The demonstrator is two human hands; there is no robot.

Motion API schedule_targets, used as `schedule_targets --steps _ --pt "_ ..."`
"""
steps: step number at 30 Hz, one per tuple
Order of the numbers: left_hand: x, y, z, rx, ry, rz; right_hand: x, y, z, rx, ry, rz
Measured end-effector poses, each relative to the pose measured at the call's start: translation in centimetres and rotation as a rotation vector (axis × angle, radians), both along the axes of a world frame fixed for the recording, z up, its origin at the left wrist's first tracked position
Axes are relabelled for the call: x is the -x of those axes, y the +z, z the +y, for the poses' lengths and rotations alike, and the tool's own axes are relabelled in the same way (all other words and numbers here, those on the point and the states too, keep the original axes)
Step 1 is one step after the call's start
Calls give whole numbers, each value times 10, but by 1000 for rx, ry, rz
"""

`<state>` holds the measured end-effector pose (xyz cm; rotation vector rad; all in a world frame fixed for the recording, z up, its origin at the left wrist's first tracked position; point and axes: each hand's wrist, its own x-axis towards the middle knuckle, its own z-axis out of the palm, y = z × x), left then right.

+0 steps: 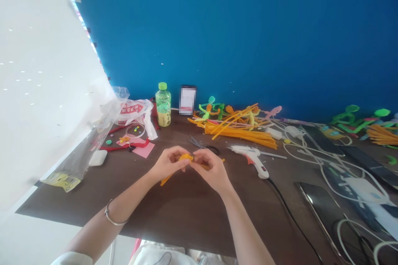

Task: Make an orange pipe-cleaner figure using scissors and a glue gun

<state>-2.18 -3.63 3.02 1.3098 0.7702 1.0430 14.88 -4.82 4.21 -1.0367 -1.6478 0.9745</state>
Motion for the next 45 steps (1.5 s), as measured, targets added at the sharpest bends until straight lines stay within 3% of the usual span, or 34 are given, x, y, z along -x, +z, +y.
schedule_targets --steps 6,15,25,34,38,45 --pt "4 1 -2 -24 -59 -31 -4 9 -1 -75 69 -21" --pt "10 -5 7 221 -308 -232 -5 18 -7 -79 154 -11" --pt "14 -9 9 325 -402 -279 -1 18 -10 -136 98 -31" --pt "15 -8 11 411 -564 -324 2 20 -11 37 272 -93" --pt "11 -7 8 463 -481 -329 5 16 -8 116 232 26" --pt "1 -6 4 274 -36 -224 6 4 -1 197 23 102"
